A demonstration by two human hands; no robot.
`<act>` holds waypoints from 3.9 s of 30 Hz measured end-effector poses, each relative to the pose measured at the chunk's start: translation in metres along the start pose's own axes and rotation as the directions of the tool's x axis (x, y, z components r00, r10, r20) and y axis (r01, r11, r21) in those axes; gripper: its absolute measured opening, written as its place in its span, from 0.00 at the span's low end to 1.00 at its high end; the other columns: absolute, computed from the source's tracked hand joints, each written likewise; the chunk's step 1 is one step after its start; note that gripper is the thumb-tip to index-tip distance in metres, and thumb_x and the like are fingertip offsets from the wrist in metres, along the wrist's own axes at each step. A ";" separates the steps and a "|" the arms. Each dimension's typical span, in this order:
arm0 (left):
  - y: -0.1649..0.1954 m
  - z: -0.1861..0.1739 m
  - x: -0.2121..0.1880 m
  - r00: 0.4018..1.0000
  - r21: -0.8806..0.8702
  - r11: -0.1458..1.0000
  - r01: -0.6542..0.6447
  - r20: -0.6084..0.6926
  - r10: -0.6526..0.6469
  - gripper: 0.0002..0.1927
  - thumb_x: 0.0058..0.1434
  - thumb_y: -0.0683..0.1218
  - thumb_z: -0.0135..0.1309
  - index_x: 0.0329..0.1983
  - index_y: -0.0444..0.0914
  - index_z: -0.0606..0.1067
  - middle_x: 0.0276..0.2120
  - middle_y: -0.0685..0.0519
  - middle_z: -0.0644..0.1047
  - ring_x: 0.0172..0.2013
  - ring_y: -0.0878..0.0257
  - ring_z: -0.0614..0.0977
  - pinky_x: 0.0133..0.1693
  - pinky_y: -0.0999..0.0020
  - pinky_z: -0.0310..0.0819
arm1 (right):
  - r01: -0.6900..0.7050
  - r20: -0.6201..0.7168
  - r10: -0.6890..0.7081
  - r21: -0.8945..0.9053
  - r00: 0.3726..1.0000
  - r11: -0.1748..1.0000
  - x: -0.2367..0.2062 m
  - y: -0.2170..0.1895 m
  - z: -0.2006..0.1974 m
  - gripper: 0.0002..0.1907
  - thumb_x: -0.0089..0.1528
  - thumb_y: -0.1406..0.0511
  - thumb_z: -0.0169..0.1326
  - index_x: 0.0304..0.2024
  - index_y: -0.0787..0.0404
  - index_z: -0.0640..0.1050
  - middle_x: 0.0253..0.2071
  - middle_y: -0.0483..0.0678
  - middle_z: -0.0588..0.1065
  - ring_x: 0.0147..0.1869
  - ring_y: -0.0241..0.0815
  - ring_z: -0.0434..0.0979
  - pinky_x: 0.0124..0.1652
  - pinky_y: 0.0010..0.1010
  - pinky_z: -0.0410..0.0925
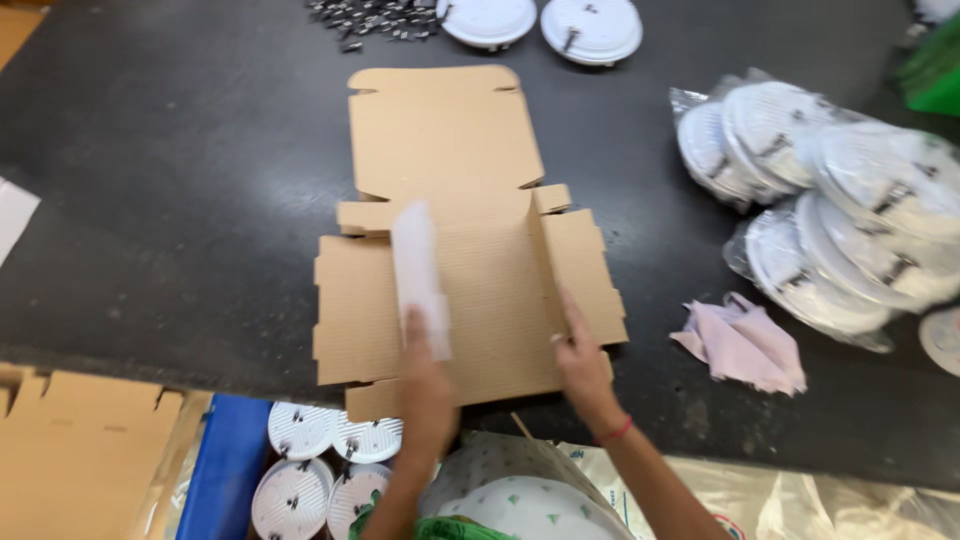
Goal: The person folds flat cardboard cartons into open boxes on a workbench, inserts white cardboard divider pieces into the box corners, places a plastic-wrapped round LED panel light inside, closes the box, and stacks finished boxes on the table. The cycle is repeated with additional cartons.
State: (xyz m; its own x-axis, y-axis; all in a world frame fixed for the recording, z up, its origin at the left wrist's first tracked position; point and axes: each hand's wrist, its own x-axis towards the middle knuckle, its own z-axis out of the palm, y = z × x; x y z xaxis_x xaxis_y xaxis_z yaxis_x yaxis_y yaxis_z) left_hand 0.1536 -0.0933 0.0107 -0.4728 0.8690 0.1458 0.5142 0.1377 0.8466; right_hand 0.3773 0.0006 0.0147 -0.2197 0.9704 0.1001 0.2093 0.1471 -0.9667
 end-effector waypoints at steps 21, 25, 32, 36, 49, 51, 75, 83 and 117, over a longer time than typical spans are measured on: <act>-0.076 -0.003 0.182 0.986 -0.047 0.997 -0.064 -0.156 0.056 0.31 0.74 0.57 0.47 0.66 0.26 0.63 0.59 0.32 0.68 0.59 0.40 0.70 0.60 0.50 0.63 | -0.160 -0.062 0.200 0.392 0.978 0.906 0.177 0.008 0.039 0.19 0.69 0.57 0.47 0.57 0.58 0.75 0.55 0.41 0.75 0.59 0.35 0.72 0.60 0.32 0.65; -0.012 -0.014 0.189 0.969 0.078 0.972 -0.222 -0.088 0.229 0.27 0.73 0.55 0.48 0.64 0.28 0.66 0.58 0.33 0.70 0.58 0.41 0.71 0.60 0.50 0.64 | -0.145 -0.293 0.214 0.240 0.932 0.960 0.150 0.010 0.053 0.27 0.60 0.55 0.58 0.58 0.61 0.75 0.55 0.51 0.77 0.57 0.48 0.76 0.55 0.40 0.69; 0.023 0.177 0.159 0.923 0.399 0.838 -0.371 0.064 0.378 0.22 0.72 0.52 0.50 0.59 0.31 0.72 0.56 0.35 0.72 0.57 0.41 0.73 0.60 0.50 0.66 | -0.089 -0.418 -0.085 -0.380 0.905 0.921 0.100 0.000 0.090 0.37 0.67 0.46 0.49 0.70 0.63 0.67 0.67 0.57 0.65 0.68 0.58 0.62 0.68 0.50 0.56; 0.030 0.143 0.173 0.913 0.429 0.813 -0.393 0.077 0.401 0.19 0.71 0.50 0.51 0.57 0.33 0.75 0.54 0.37 0.74 0.56 0.42 0.74 0.59 0.50 0.67 | -0.091 -0.245 -0.097 -0.655 0.965 0.750 0.109 0.006 0.092 0.41 0.66 0.45 0.47 0.75 0.58 0.67 0.67 0.58 0.68 0.64 0.57 0.66 0.62 0.49 0.59; -0.065 -0.005 0.237 0.914 0.057 0.913 -0.403 0.070 0.399 0.21 0.77 0.51 0.36 0.43 0.29 0.73 0.45 0.34 0.73 0.50 0.37 0.71 0.56 0.46 0.62 | 0.148 0.018 -0.149 -0.255 0.989 0.956 0.179 0.027 0.054 0.20 0.72 0.58 0.41 0.53 0.65 0.77 0.53 0.55 0.76 0.59 0.51 0.73 0.61 0.41 0.65; -0.063 -0.011 0.244 0.983 -0.127 0.983 -0.129 0.111 0.143 0.18 0.75 0.49 0.39 0.40 0.32 0.76 0.38 0.39 0.78 0.42 0.44 0.78 0.49 0.49 0.69 | 0.048 0.042 -0.049 0.011 0.998 0.999 0.196 0.024 0.038 0.30 0.74 0.51 0.36 0.52 0.68 0.79 0.52 0.58 0.78 0.58 0.48 0.75 0.62 0.38 0.66; 0.003 -0.063 -0.073 0.934 0.342 0.887 -0.311 0.284 0.218 0.33 0.54 0.41 0.59 0.65 0.36 0.69 0.63 0.46 0.72 0.63 0.46 0.71 0.61 0.56 0.66 | 0.441 0.374 -0.269 -0.518 0.887 0.733 -0.098 -0.037 -0.024 0.15 0.59 0.65 0.60 0.49 0.60 0.80 0.51 0.51 0.77 0.59 0.51 0.74 0.54 0.42 0.68; 0.030 -0.072 -0.051 0.964 0.318 0.934 -0.162 0.255 0.080 0.26 0.65 0.45 0.53 0.66 0.39 0.68 0.62 0.47 0.73 0.58 0.48 0.77 0.53 0.58 0.75 | 0.641 0.497 -0.420 -0.459 0.759 0.615 -0.081 -0.089 0.007 0.26 0.55 0.64 0.61 0.55 0.66 0.77 0.58 0.55 0.75 0.64 0.54 0.72 0.60 0.43 0.65; -0.061 -0.005 0.223 0.979 -0.599 0.782 -0.175 -0.188 0.075 0.19 0.78 0.55 0.39 0.49 0.33 0.61 0.38 0.47 0.84 0.45 0.63 0.78 0.56 0.67 0.67 | 0.674 0.610 -0.309 -0.566 0.730 0.475 0.015 -0.067 0.035 0.24 0.55 0.70 0.55 0.55 0.54 0.78 0.45 0.46 0.78 0.47 0.46 0.75 0.48 0.40 0.63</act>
State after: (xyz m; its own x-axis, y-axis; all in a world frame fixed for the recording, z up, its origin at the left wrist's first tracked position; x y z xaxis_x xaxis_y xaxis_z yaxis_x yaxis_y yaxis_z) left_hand 0.0129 0.0895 -0.0055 -0.5590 0.7720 0.3024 0.0560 -0.3287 0.9428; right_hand 0.3269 -0.0010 0.0726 -0.8062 0.5459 0.2280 0.4903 0.8322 -0.2590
